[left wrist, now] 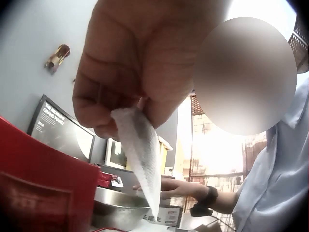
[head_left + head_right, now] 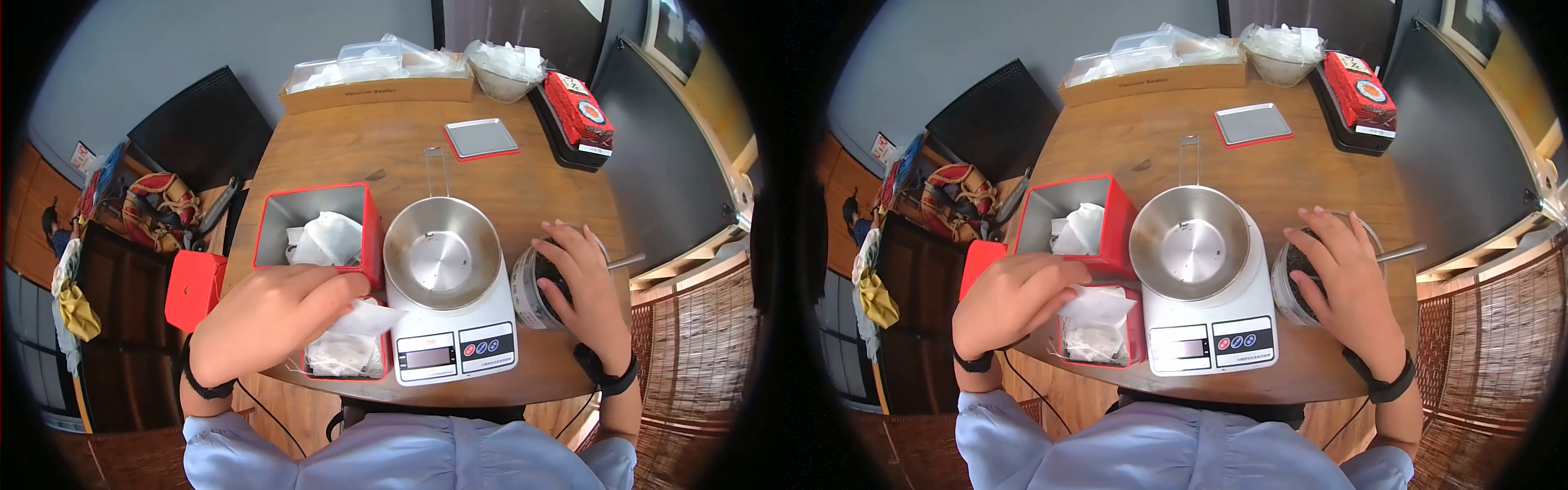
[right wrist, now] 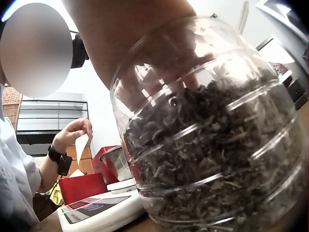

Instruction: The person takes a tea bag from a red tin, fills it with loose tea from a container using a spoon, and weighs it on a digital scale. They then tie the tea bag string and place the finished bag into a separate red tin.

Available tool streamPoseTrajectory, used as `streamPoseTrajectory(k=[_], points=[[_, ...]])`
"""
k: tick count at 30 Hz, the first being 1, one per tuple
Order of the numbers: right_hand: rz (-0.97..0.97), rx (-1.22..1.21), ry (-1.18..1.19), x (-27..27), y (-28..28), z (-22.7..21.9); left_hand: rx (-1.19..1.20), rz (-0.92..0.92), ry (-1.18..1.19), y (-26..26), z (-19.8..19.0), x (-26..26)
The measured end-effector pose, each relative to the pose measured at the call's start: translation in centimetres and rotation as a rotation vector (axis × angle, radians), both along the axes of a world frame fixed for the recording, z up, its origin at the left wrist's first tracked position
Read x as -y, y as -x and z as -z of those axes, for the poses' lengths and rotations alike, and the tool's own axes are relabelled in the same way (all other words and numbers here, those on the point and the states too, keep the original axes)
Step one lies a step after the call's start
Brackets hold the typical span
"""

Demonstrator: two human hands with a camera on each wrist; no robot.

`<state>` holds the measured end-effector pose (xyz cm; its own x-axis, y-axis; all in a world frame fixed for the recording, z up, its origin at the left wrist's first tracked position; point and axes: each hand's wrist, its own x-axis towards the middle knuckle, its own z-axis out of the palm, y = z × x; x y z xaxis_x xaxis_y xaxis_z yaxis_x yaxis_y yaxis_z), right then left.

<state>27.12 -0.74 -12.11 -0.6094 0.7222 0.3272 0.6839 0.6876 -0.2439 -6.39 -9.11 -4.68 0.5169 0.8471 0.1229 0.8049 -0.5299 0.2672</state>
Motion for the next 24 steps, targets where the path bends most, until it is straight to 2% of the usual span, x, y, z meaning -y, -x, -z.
streamPoseTrajectory(k=[3, 5, 6, 7, 9, 10, 12, 13, 15, 17, 19, 21, 24], points=[[0.029, 0.053, -0.096, 0.5, 0.2, -0.8, 0.089, 0.098, 0.068, -2.0, -0.9, -1.6], [-0.103, -0.083, -0.047, 1.3, 0.5, -2.1, 0.11, 0.137, 0.07, -3.5, -1.0, -2.4], [-0.166, -0.119, -0.031, 1.9, 1.0, -2.9, 0.127, 0.09, 0.137, -4.4, -1.3, -2.6], [-0.145, -0.12, -0.034, 2.4, 1.5, -2.9, 0.141, 0.047, 0.204, -5.2, -1.4, -2.9], [-0.297, -0.412, 0.281, 3.4, 2.4, -2.7, 0.174, 0.123, 0.223, -6.9, -1.3, -3.4], [-0.267, -0.419, 0.268, 3.6, 2.6, -3.0, 0.234, 0.163, 0.212, -7.8, -1.5, -3.6], [-0.276, -0.392, 0.746, 3.9, 2.7, -3.7, 0.339, 0.231, 0.166, -9.1, -1.1, -3.9], [-0.256, -0.405, 0.739, 3.7, 2.7, -3.2, 0.332, 0.254, 0.169, -9.3, -1.0, -4.0], [-0.358, -0.526, 0.662, 2.9, 2.6, -1.9, 0.448, 0.155, 0.326, -9.6, -1.1, -4.2], [-0.296, -0.591, 0.667, 2.5, 2.8, -2.0, 0.456, 0.212, 0.324, -9.3, -1.2, -4.8], [-0.319, -0.829, 0.812, 2.1, 2.9, -2.3, 0.486, 0.296, 0.323, -9.0, -1.3, -5.4], [-0.358, -0.823, 0.802, 1.5, 3.0, -2.2, 0.459, 0.273, 0.325, -9.2, -1.5, -5.7], [-0.437, -0.804, 0.796, 0.8, 3.3, -1.7, 0.514, 0.347, 0.205, -9.3, 0.0, -6.4]])
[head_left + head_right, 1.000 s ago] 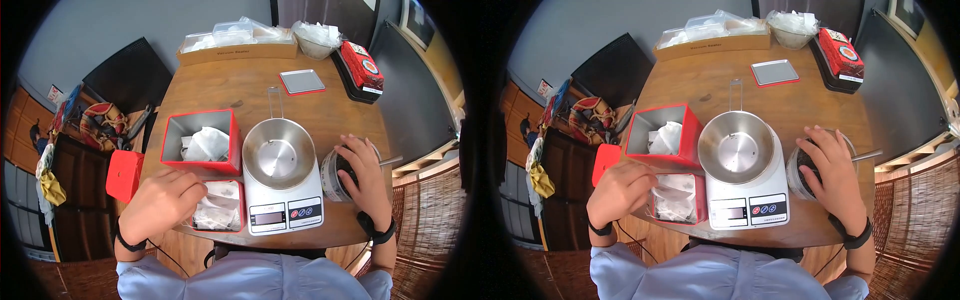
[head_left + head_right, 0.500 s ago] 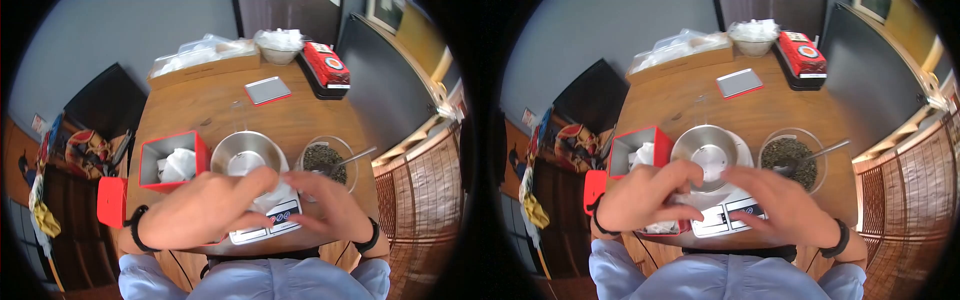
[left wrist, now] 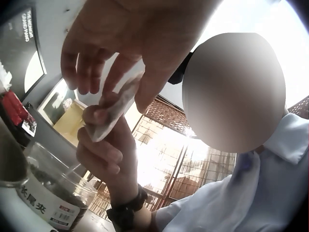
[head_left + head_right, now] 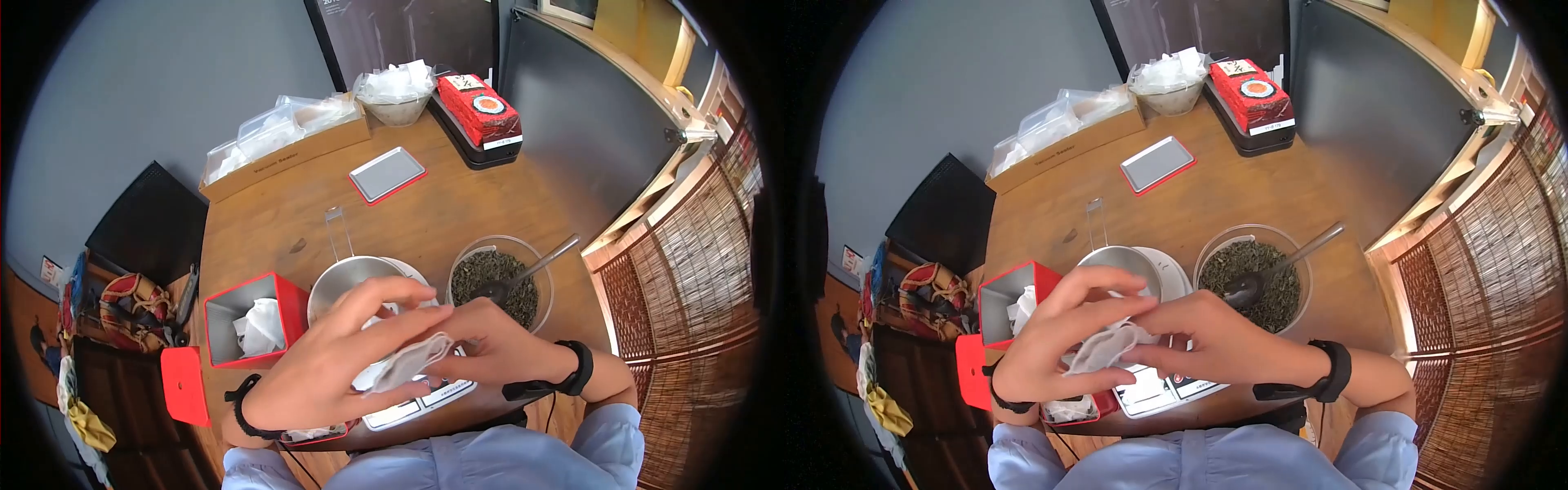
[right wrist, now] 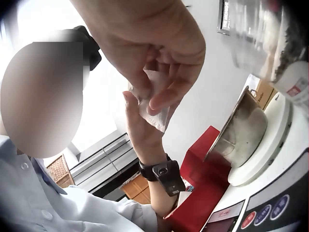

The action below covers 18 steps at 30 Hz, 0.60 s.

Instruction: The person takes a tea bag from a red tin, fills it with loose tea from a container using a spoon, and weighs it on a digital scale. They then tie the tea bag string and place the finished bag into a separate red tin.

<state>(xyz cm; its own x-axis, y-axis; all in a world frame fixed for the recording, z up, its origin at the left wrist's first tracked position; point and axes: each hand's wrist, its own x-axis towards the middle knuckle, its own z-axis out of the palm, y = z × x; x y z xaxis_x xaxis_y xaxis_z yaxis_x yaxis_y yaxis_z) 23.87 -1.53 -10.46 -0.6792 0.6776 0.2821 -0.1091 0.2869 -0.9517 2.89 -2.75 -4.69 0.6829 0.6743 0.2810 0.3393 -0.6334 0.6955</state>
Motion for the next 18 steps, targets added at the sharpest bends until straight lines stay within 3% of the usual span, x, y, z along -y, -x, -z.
streamPoseTrajectory(k=[3, 5, 6, 8, 11, 13, 15, 18], points=[[-0.034, 0.127, -0.094, -0.4, 0.1, 0.1, 0.001, 0.082, 0.053, -0.3, 0.6, -0.3], [0.106, 0.257, -0.328, -0.3, 0.0, -0.5, 0.047, 0.035, 0.068, -0.4, 0.7, 0.0], [0.104, 0.259, -0.324, -0.5, -0.3, -0.8, 0.049, 0.034, 0.072, -0.4, 0.6, 0.0], [0.344, 0.229, -0.624, -0.8, -1.4, -1.3, 0.102, 0.043, 0.135, -0.1, 0.4, 0.1], [0.459, 0.223, -0.695, 0.5, -2.8, -3.1, 0.062, -0.009, 0.138, 0.2, 0.7, 0.3], [0.488, 0.174, -0.756, 1.1, -2.4, -3.6, 0.055, -0.025, 0.176, -0.2, 0.7, 0.5], [0.445, 0.113, -0.987, 1.5, -1.5, -3.6, 0.044, -0.034, 0.21, -0.5, 0.8, 0.4], [0.462, 0.156, -1.127, 1.6, -0.1, -2.9, -0.049, 0.096, 0.138, -0.3, 1.4, -0.1]])
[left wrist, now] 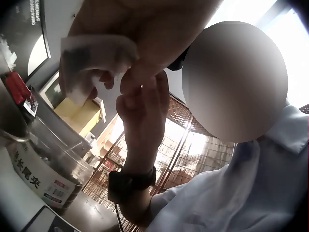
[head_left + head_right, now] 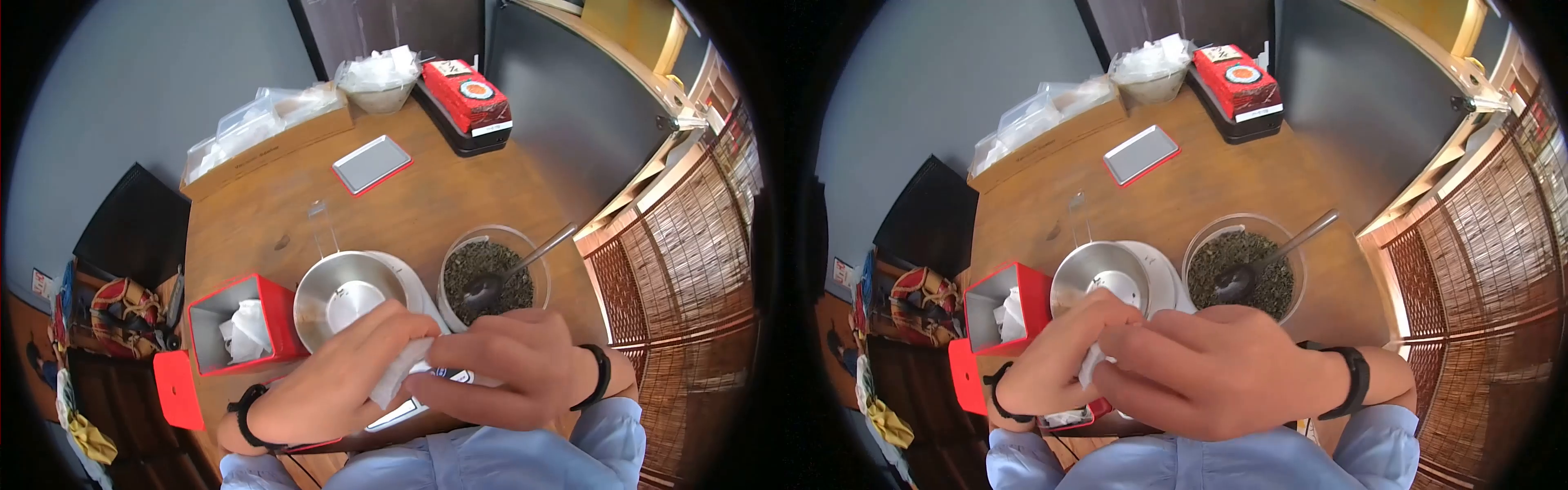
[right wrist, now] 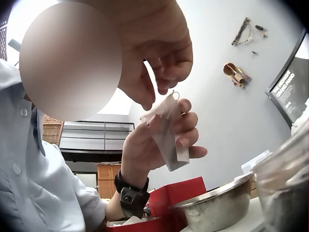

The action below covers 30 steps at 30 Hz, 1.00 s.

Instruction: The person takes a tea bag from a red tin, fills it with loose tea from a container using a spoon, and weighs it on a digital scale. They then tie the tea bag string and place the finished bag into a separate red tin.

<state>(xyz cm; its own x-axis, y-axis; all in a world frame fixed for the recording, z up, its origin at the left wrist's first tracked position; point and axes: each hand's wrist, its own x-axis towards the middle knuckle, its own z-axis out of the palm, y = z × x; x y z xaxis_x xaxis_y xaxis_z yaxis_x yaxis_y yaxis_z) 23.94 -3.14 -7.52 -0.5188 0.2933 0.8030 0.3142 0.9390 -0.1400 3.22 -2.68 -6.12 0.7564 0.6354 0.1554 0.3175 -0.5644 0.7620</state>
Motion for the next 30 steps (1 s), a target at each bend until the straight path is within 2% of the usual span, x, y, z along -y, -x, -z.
streamPoseTrajectory(k=[2, 6, 8, 16, 18, 21, 23, 25, 30], points=[[0.022, 0.078, -0.026, -0.1, -0.1, 0.3, -0.02, 0.033, 0.006, 0.1, 0.1, 0.1], [0.023, 0.072, -0.019, -0.1, 0.4, 0.3, -0.053, 0.092, 0.121, 0.2, 0.1, 0.0], [0.029, -0.038, -0.109, -0.3, 0.6, 0.1, -0.058, 0.109, 0.174, 0.3, 0.2, -0.1], [0.073, 0.069, -0.04, -0.3, 0.6, 0.3, 0.035, 0.132, 0.206, 0.3, 0.6, -0.3], [0.082, 0.096, -0.023, -0.3, 0.7, 0.1, -0.005, 0.113, 0.237, 0.2, 0.7, -0.2], [0.068, 0.11, 0.035, -0.5, 0.6, 0.0, -0.046, 0.101, 0.246, 0.2, 0.8, -0.2], [-0.006, 0.098, 0.092, -0.5, 0.4, 0.0, -0.046, 0.105, 0.225, 0.2, 0.8, -0.3], [-0.042, 0.128, 0.094, -0.4, -0.3, -0.6, -0.019, 0.062, 0.226, 0.2, 0.7, -0.4], [-0.118, 0.122, 0.043, -0.5, -0.6, -0.5, -0.056, 0.101, 0.247, 0.1, 0.2, -0.5]])
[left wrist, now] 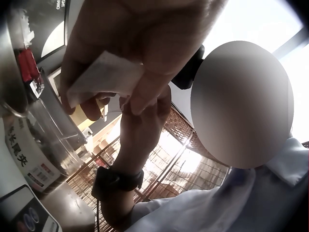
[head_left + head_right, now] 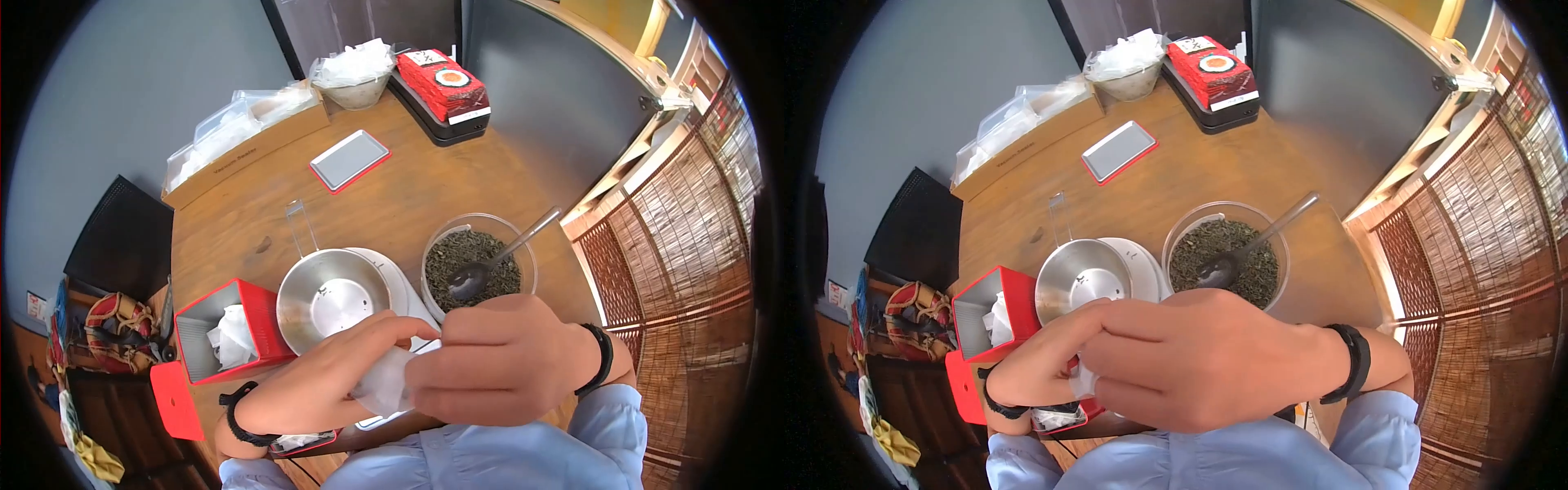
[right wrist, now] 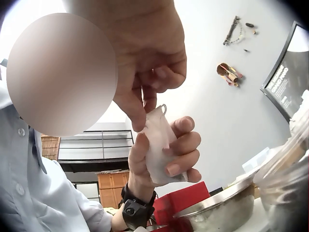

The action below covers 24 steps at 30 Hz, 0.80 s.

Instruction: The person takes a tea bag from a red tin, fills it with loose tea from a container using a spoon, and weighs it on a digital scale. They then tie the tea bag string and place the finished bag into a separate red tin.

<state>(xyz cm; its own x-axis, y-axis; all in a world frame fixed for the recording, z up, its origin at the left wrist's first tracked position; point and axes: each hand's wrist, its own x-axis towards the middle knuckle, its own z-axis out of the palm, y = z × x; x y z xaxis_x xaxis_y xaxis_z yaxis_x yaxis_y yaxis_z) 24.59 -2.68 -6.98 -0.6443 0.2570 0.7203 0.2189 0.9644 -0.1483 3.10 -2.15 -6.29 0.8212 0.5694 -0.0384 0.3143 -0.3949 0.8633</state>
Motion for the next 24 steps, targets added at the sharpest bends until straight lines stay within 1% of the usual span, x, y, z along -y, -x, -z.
streamPoseTrajectory(k=[2, 5, 6, 8, 9, 11, 12, 13, 14, 16, 17, 19, 21, 22, 23, 24], points=[[-0.103, -0.047, -0.027, -0.2, 0.1, 0.2, 0.001, 0.024, -0.024, 0.0, 0.1, -0.1], [-0.082, -0.008, -0.023, -0.1, 0.0, 0.1, -0.015, 0.036, 0.012, 0.0, 0.4, -0.1], [-0.086, -0.013, -0.023, 0.0, -0.2, 0.0, 0.001, 0.034, -0.035, -0.1, 0.4, 0.0], [-0.033, 0.089, 0.0, 0.3, -0.5, -0.1, 0.008, 0.034, -0.083, 0.1, 0.5, 0.0], [-0.026, 0.085, 0.0, 0.3, -0.5, 0.0, -0.003, 0.044, -0.107, 0.3, 0.7, 0.0], [0.047, 0.089, -0.001, 0.2, -0.3, 0.5, -0.018, 0.061, -0.128, 0.4, 1.3, 0.1], [0.052, 0.084, 0.001, 0.2, -0.3, 0.7, -0.015, 0.034, -0.149, 0.5, 1.7, 0.2], [0.05, 0.131, 0.021, 0.1, -0.4, 0.7, -0.009, 0.006, -0.172, 0.5, 1.9, 0.2], [0.049, 0.181, 0.039, 0.1, -0.6, 0.7, -0.009, 0.011, -0.173, 0.5, 1.8, 0.1], [0.045, 0.186, 0.052, 0.2, -0.8, 0.7, -0.084, 0.028, -0.161, 0.4, 1.5, -0.1], [0.034, 0.189, 0.065, 0.2, -0.8, 0.7, -0.082, 0.029, -0.16, 0.3, 1.4, 0.0], [0.044, 0.169, 0.077, 0.3, -0.9, 0.6, -0.075, -0.074, -0.18, 0.3, 1.3, 0.3], [0.048, 0.144, 0.086, 0.2, -0.7, 0.6, -0.089, -0.124, -0.189, 0.1, 1.0, 0.5], [0.074, 0.115, 0.076, 0.1, -0.6, 0.6, -0.098, -0.166, -0.197, -0.1, 0.9, 0.6], [0.102, 0.087, 0.065, 0.1, -0.5, 0.5, -0.1, -0.168, -0.198, -0.3, 1.1, 0.7], [0.101, 0.087, 0.064, 0.1, -0.4, 0.5, -0.074, -0.211, -0.244, -0.5, 1.4, 0.9]])
